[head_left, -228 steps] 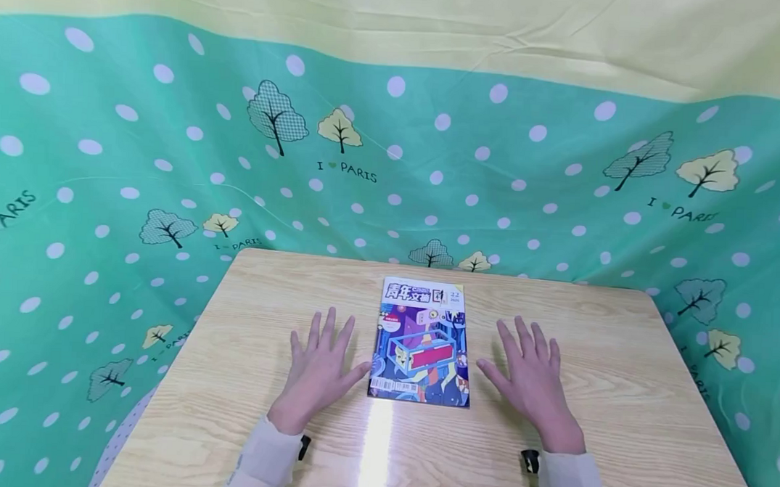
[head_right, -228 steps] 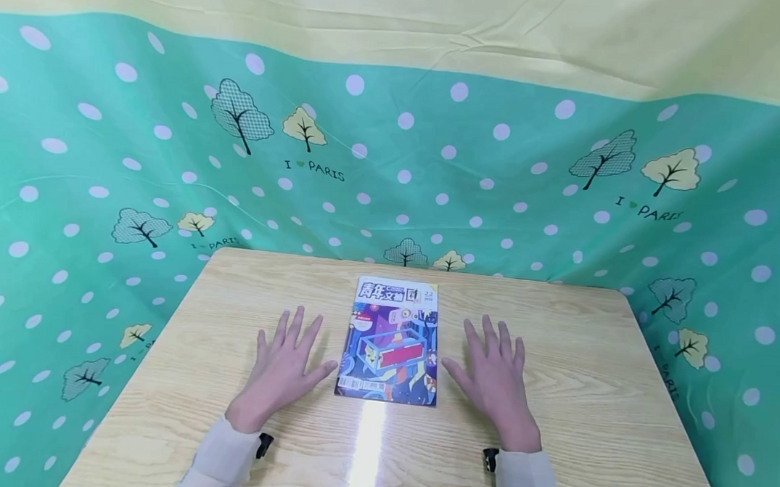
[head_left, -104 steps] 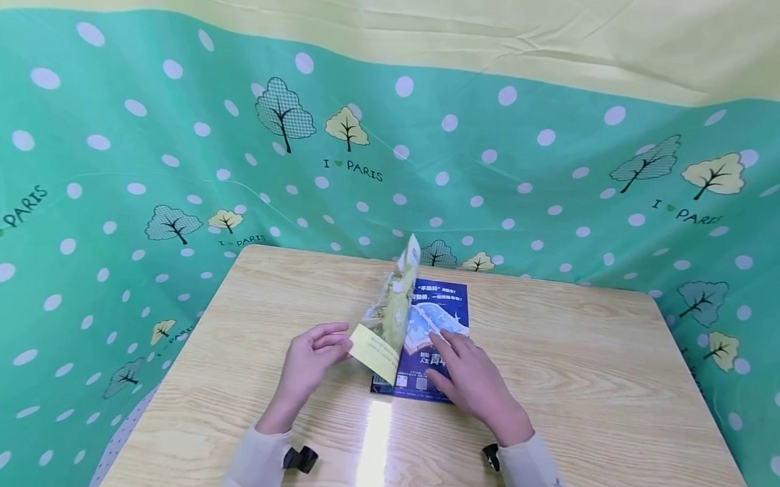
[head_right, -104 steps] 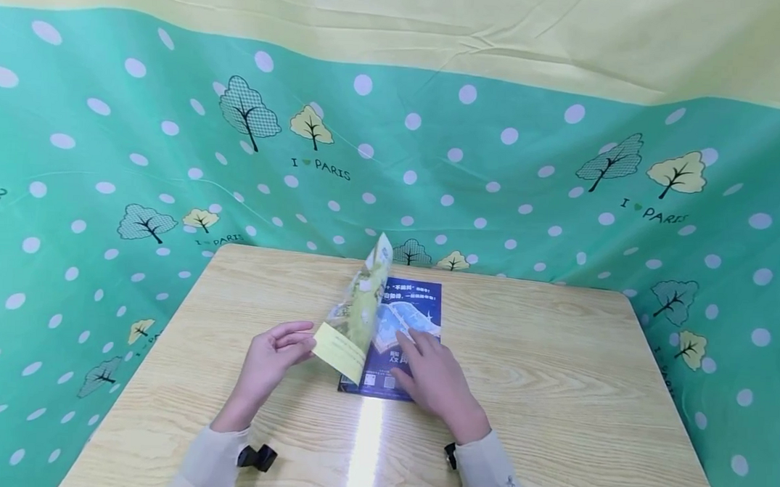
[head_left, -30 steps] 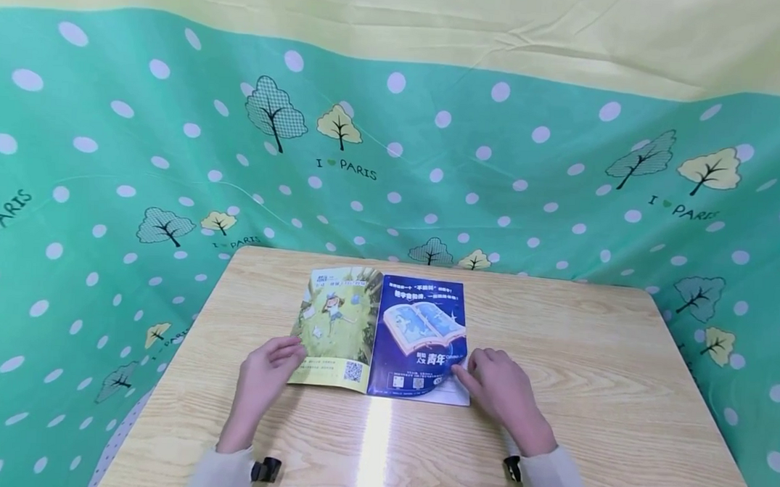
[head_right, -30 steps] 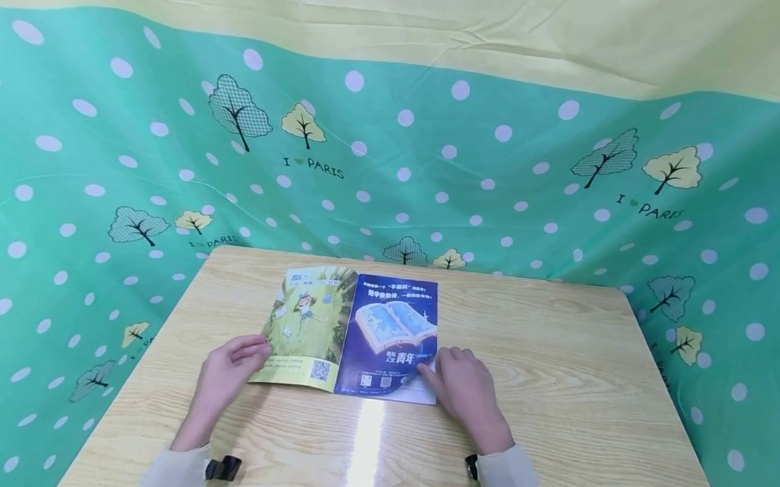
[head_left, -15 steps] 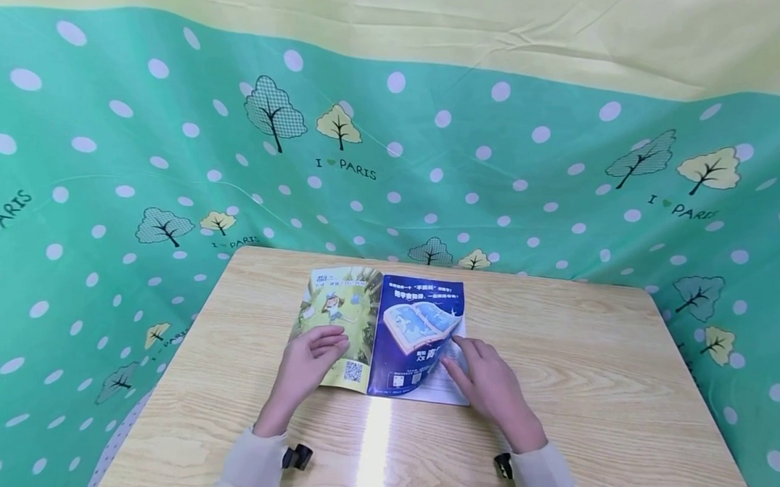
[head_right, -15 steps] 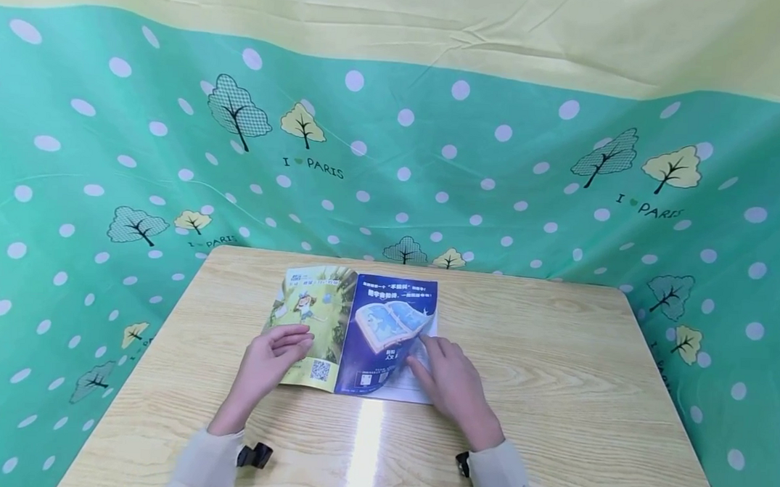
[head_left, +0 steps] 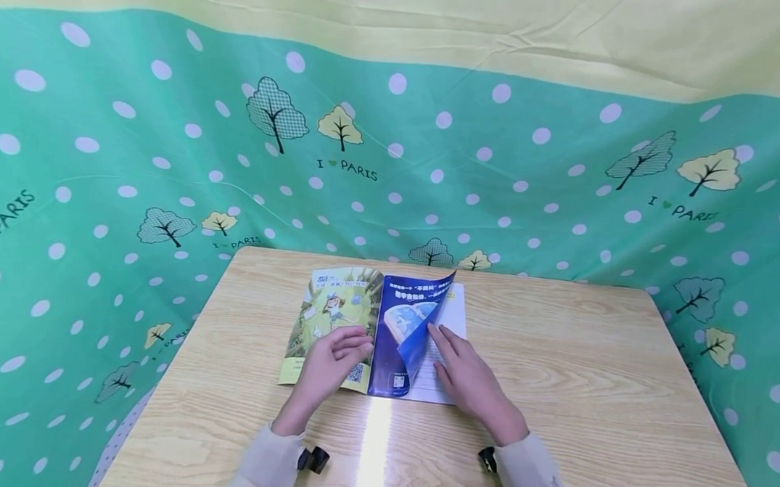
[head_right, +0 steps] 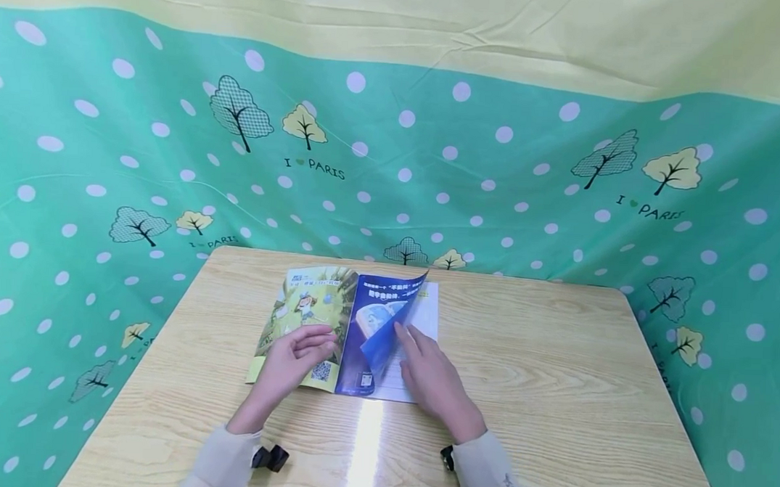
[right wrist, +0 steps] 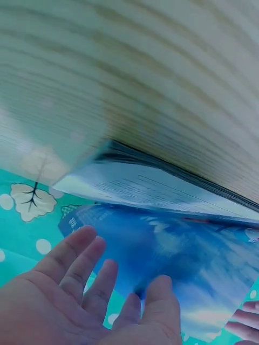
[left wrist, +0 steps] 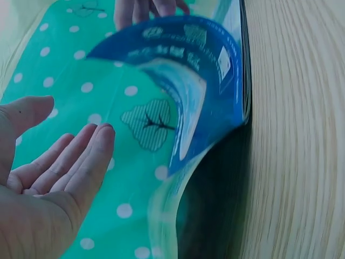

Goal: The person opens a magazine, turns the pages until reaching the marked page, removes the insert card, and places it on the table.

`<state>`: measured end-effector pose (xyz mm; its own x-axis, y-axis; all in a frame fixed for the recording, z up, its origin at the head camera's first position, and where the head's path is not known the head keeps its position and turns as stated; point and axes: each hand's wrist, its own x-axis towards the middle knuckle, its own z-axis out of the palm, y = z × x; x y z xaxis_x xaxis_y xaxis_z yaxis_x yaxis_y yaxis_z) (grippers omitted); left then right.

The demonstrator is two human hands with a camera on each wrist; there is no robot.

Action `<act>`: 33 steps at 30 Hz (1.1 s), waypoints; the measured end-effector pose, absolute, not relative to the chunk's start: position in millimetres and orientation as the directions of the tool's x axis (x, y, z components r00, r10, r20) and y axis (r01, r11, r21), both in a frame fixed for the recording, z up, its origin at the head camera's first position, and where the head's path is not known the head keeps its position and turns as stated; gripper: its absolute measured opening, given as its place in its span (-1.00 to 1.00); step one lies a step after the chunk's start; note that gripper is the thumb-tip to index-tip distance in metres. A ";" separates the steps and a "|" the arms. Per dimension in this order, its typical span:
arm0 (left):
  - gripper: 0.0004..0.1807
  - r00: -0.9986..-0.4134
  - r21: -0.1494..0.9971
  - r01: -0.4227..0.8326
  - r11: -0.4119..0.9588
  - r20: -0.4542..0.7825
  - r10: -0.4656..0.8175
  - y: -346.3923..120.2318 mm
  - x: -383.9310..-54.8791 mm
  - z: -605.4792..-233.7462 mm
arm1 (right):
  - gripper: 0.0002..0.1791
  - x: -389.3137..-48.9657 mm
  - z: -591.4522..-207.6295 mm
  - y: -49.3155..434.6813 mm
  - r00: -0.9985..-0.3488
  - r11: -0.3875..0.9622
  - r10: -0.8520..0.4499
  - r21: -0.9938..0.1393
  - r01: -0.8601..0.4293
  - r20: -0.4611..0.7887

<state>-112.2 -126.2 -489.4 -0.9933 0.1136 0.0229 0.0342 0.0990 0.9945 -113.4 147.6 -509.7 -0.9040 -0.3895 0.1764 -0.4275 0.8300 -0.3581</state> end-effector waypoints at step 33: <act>-0.59 -0.990 0.991 -0.116 -0.064 -0.110 0.091 -116.0 -112.1 -498.6 | -0.14 -115.3 -508.1 136.3 -0.859 0.787 -0.475 -0.345 -0.512 0.191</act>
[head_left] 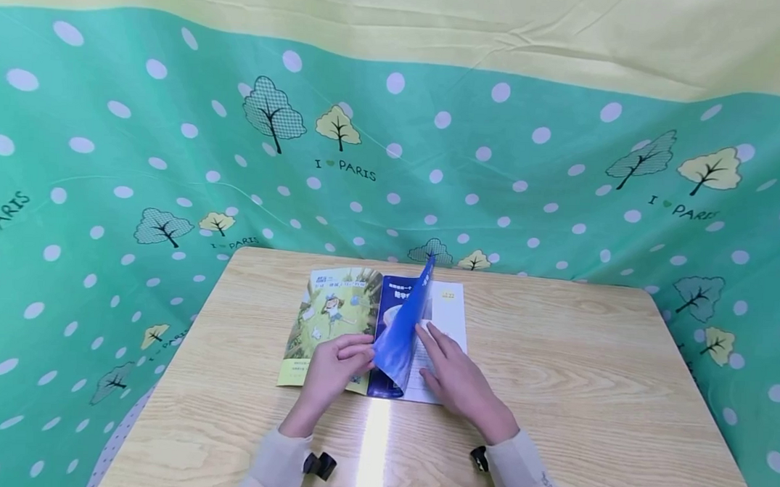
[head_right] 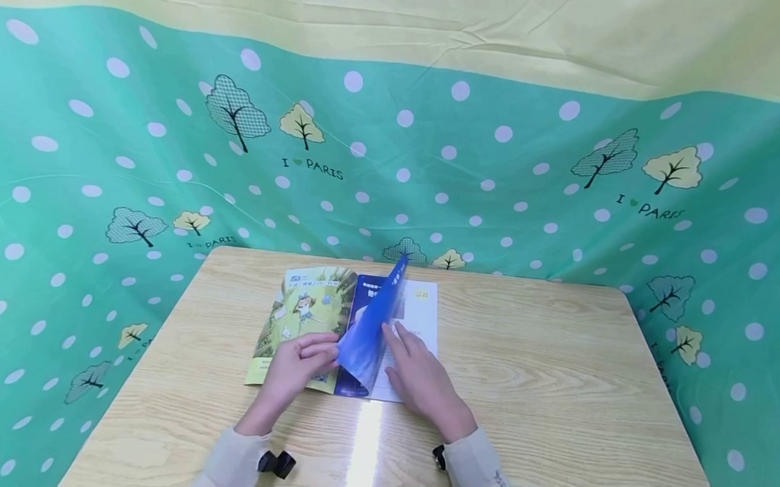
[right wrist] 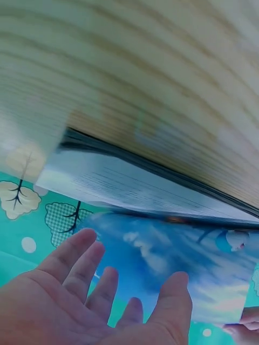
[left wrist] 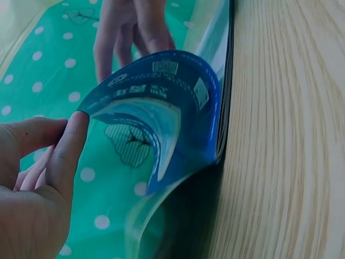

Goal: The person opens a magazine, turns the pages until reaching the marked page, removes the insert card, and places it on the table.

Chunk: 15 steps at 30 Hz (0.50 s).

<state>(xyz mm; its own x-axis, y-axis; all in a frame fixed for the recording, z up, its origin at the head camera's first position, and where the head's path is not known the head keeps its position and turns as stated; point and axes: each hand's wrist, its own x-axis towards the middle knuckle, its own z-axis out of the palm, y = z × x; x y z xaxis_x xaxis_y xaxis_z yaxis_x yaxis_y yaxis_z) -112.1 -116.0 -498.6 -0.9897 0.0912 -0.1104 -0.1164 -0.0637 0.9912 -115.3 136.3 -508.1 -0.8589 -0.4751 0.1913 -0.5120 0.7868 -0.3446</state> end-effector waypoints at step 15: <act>-0.65 -0.983 0.982 -0.155 -0.105 -0.164 -0.084 -179.1 -104.3 -490.0 | -0.12 -99.2 -506.2 172.0 -0.913 0.859 -0.409 -0.332 -0.389 0.012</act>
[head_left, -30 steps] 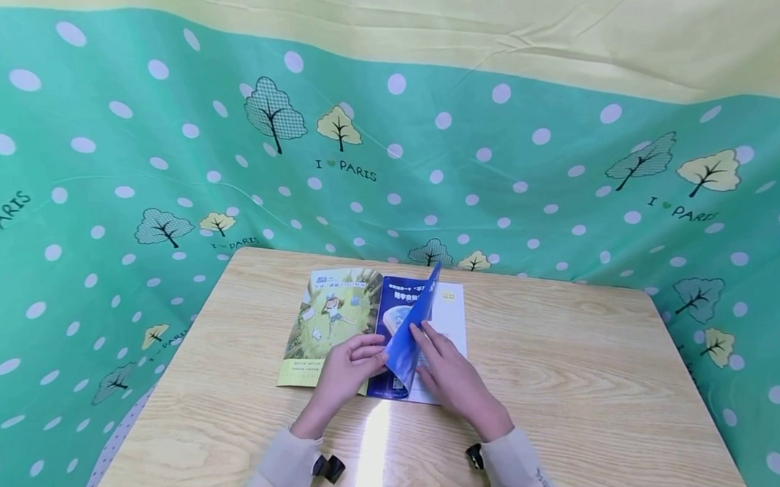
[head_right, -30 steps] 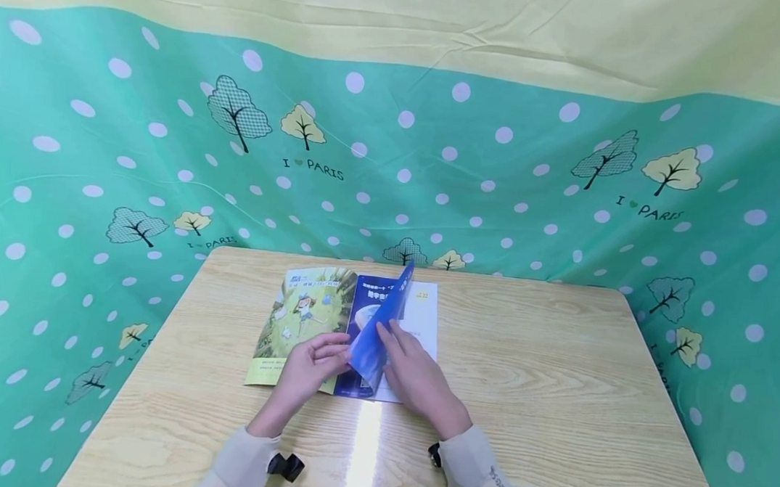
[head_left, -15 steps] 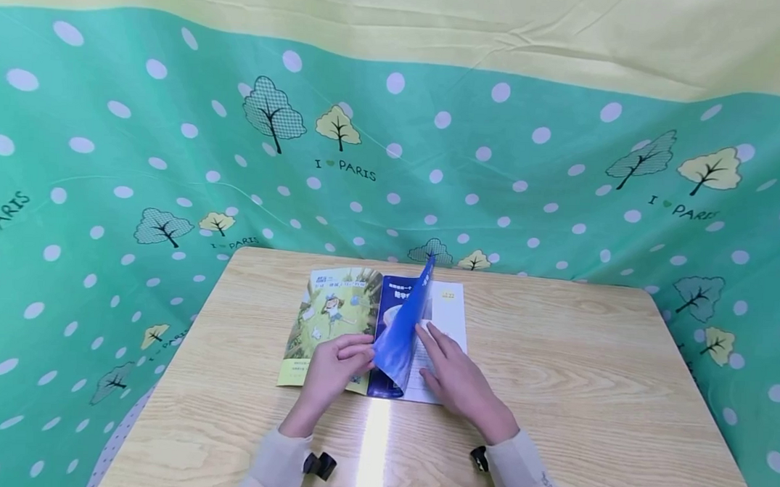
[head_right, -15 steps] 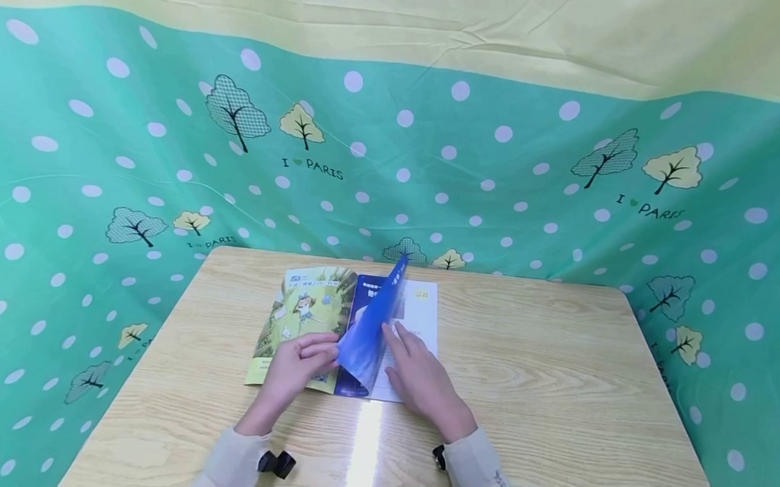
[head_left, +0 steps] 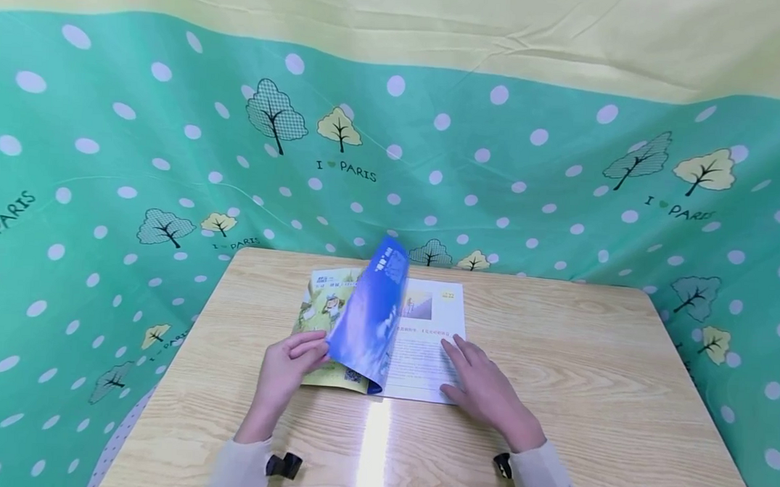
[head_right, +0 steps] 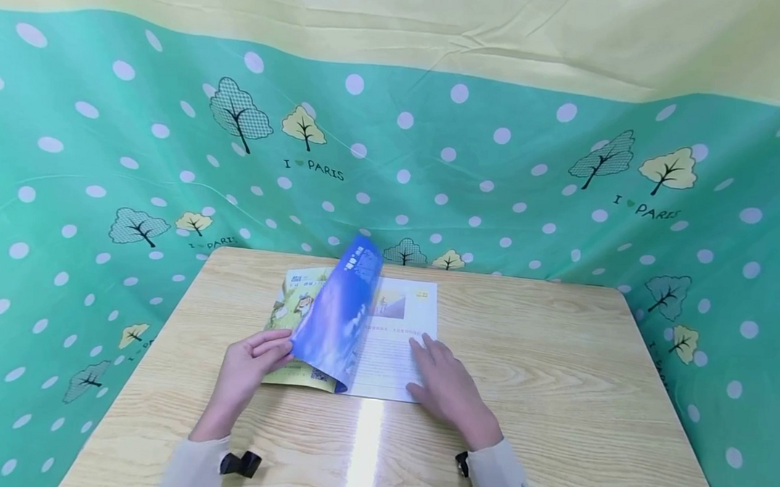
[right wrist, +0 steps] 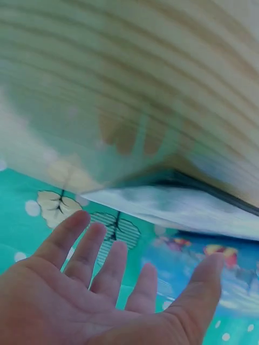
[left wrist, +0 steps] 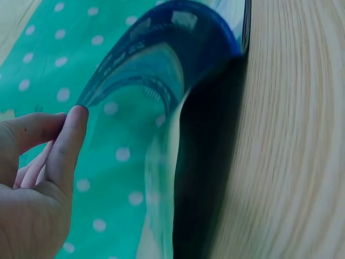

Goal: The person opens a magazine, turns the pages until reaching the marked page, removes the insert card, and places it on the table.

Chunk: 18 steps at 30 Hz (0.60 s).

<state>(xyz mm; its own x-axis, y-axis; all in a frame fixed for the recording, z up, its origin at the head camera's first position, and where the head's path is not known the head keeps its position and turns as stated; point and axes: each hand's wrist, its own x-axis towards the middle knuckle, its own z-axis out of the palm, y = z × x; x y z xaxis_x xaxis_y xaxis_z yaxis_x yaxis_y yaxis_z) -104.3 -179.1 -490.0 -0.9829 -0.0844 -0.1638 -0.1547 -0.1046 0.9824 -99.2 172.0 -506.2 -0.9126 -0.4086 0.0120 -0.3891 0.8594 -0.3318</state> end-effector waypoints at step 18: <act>-0.53 -0.933 0.966 -0.258 -0.024 -0.256 -0.253 -240.6 -80.5 -498.1 | -0.07 -94.5 -518.9 180.1 -0.897 0.866 -0.433 -0.319 -0.386 -0.089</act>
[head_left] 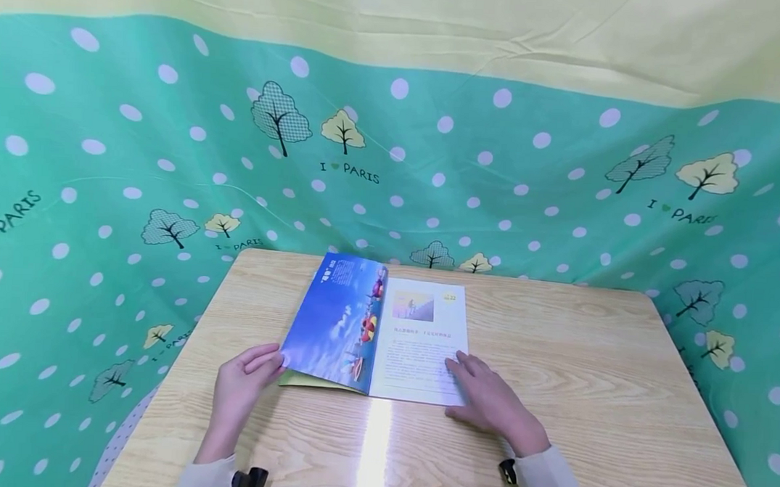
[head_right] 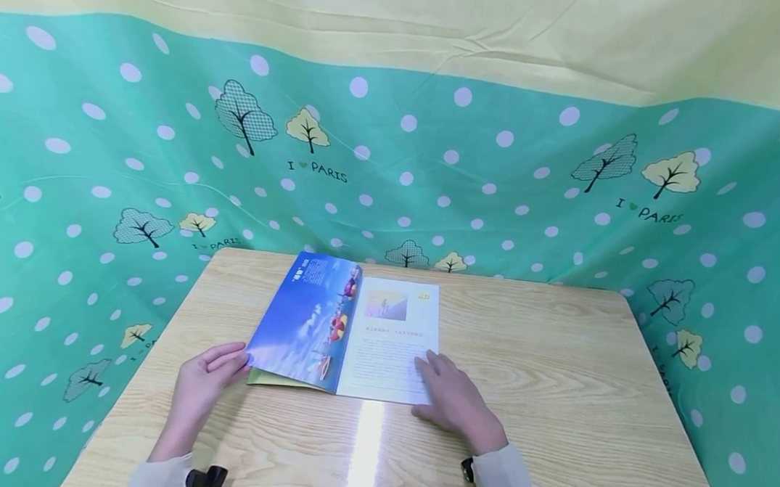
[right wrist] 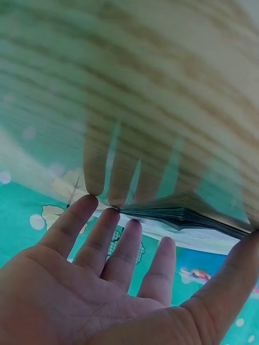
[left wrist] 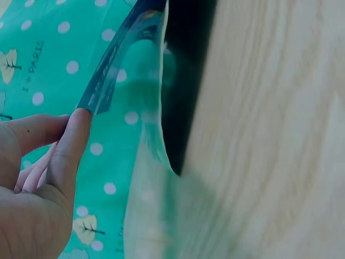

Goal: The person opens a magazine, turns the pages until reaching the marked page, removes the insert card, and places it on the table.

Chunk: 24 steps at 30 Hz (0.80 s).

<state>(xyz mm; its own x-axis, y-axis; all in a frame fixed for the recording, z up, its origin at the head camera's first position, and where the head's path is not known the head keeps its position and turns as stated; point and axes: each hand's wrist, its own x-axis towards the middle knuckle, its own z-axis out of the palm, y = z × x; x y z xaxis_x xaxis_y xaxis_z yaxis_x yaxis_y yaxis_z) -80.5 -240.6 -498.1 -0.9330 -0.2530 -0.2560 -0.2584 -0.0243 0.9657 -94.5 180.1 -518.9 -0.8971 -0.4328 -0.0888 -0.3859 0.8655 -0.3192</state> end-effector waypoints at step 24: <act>-0.57 -0.900 0.928 -0.366 0.064 -0.335 -0.278 -254.2 -78.2 -522.1 | -0.28 -92.9 -515.4 184.3 -0.889 0.851 -0.448 -0.349 -0.392 -0.093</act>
<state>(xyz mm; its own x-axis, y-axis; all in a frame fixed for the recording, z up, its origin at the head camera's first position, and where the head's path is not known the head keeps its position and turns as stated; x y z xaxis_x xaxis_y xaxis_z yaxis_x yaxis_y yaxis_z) -78.2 -254.2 -522.1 -0.9002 -0.2778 -0.3354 -0.3658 0.0642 0.9285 -92.9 184.3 -515.4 -0.8891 -0.4482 -0.0927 -0.3925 0.8508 -0.3494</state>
